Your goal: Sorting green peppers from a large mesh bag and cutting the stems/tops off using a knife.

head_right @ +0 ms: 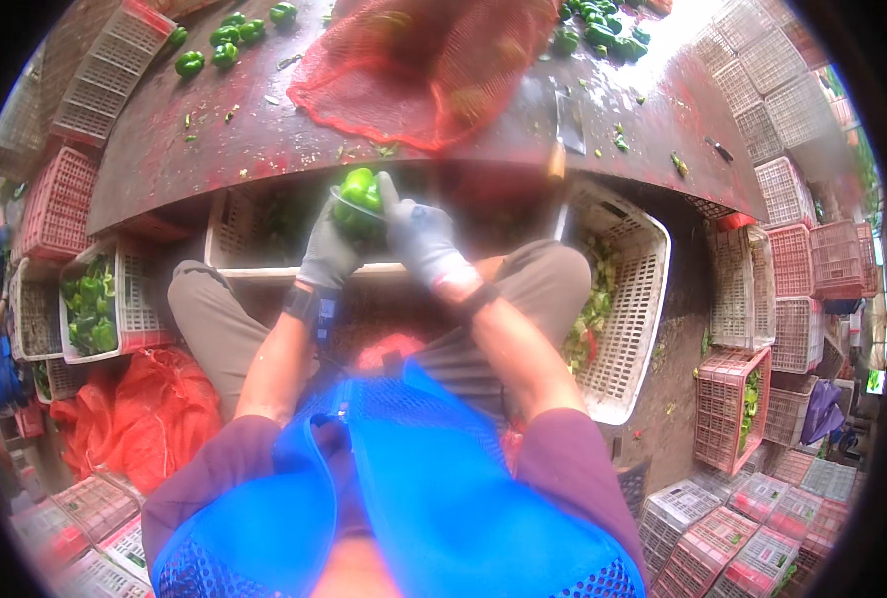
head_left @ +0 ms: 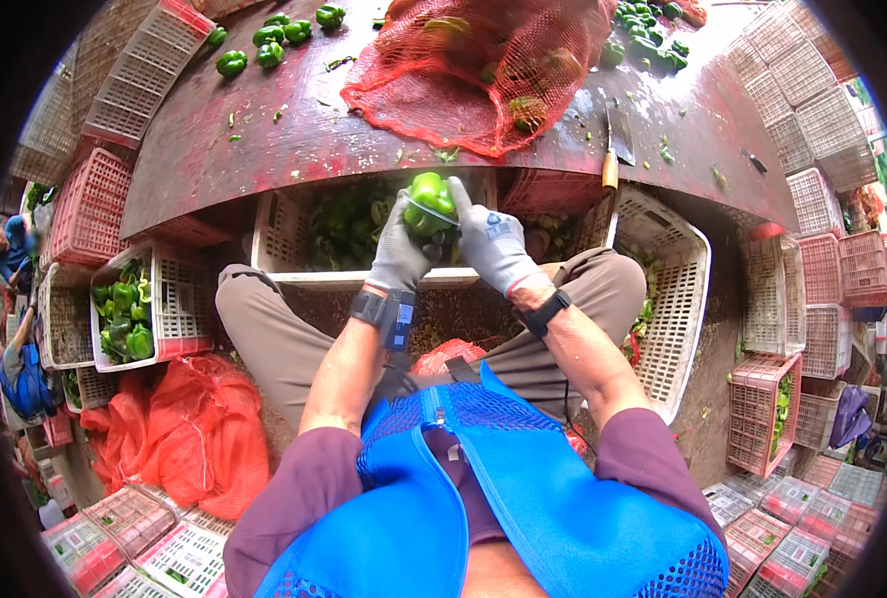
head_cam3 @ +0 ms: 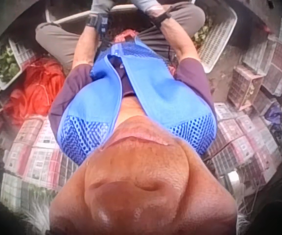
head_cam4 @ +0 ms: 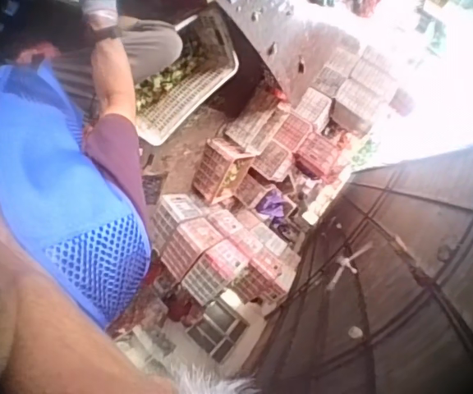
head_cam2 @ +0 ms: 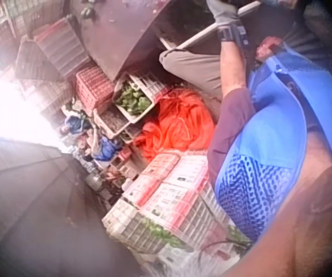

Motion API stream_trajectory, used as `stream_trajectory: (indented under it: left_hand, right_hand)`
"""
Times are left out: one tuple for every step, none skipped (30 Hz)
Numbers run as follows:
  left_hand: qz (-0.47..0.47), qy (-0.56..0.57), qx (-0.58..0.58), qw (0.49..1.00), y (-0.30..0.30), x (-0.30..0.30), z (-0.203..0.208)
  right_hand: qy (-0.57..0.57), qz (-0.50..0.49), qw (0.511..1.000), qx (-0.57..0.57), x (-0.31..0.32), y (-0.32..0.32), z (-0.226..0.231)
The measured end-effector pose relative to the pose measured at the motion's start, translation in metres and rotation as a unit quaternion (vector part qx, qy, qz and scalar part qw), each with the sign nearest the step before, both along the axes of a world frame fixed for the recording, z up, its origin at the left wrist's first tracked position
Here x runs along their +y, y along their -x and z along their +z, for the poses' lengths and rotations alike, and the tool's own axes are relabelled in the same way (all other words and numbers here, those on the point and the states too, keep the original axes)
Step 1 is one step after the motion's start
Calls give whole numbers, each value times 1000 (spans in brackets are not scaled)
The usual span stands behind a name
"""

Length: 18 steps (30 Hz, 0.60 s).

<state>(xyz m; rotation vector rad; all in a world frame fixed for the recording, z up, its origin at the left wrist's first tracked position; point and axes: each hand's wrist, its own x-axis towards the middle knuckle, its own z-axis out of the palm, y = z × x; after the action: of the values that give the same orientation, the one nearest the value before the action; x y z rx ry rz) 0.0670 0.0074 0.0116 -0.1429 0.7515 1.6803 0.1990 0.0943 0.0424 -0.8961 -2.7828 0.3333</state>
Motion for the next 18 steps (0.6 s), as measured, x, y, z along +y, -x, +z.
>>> stream_trajectory:
  left_hand:
    - [-1, -11, 3, 1000, 4, -4, -3]
    - [2, -11, 11, 1000, 5, -4, -3]
    - [-3, -10, 11, 1000, 5, -5, -6]
    - [-11, -26, 38, 999, 4, -5, -9]
    - [-13, -41, 65, 997, 5, -7, -12]
    - [-12, -40, 67, 997, 8, -8, -15]
    - [-2, -40, 68, 997, 12, -9, -17]
    - [8, -40, 69, 997, 14, -10, -17]
    - [8, -40, 70, 997, 15, -10, -17]
    - [8, -42, 65, 997, 16, -11, -17]
    - [1, -42, 61, 997, 17, -9, -18]
    - [-18, -41, 55, 998, 17, -19, -19]
    - [-6, -41, 2, 999, 18, -23, -21]
    - [-5, -51, 18, 999, 16, -21, -18]
    - [-4, -62, 33, 998, 15, -18, -14]
    - [-3, -62, 33, 998, 16, -16, -12]
    - [2, -69, 41, 997, 15, -7, -11]
    - [16, -72, 50, 996, 19, -5, -13]
  right_hand:
    - [1, 1, 1000, 2, 2, 2, -5]
    - [-16, 24, 999, 32, 7, 2, -17]
    - [-32, 45, 997, 61, 10, 2, -30]
    - [-16, 78, 988, 135, 17, -1, -41]
    - [-15, 80, 987, 136, 17, 3, -43]
    - [3, 80, 987, 139, 16, 8, -45]
    - [20, 81, 986, 141, 13, 14, -47]
    - [66, 45, 986, 145, 5, 18, -52]
    - [65, 45, 986, 146, 9, 19, -54]
    - [1, 105, 973, 206, 17, 21, -55]
    - [-65, 158, 949, 263, 22, 20, -58]
    - [9, 166, 964, 205, 17, 14, -40]
    - [4, 186, 960, 209, 22, 19, -39]
    - [-3, 145, 971, 192, 19, 18, -33]
    - [-10, 103, 979, 175, 15, 19, -29]
    - [-10, 104, 979, 174, 13, 23, -36]
    - [2, 60, 981, 185, 16, 24, -51]
    - [20, 24, 980, 196, 12, 30, -54]
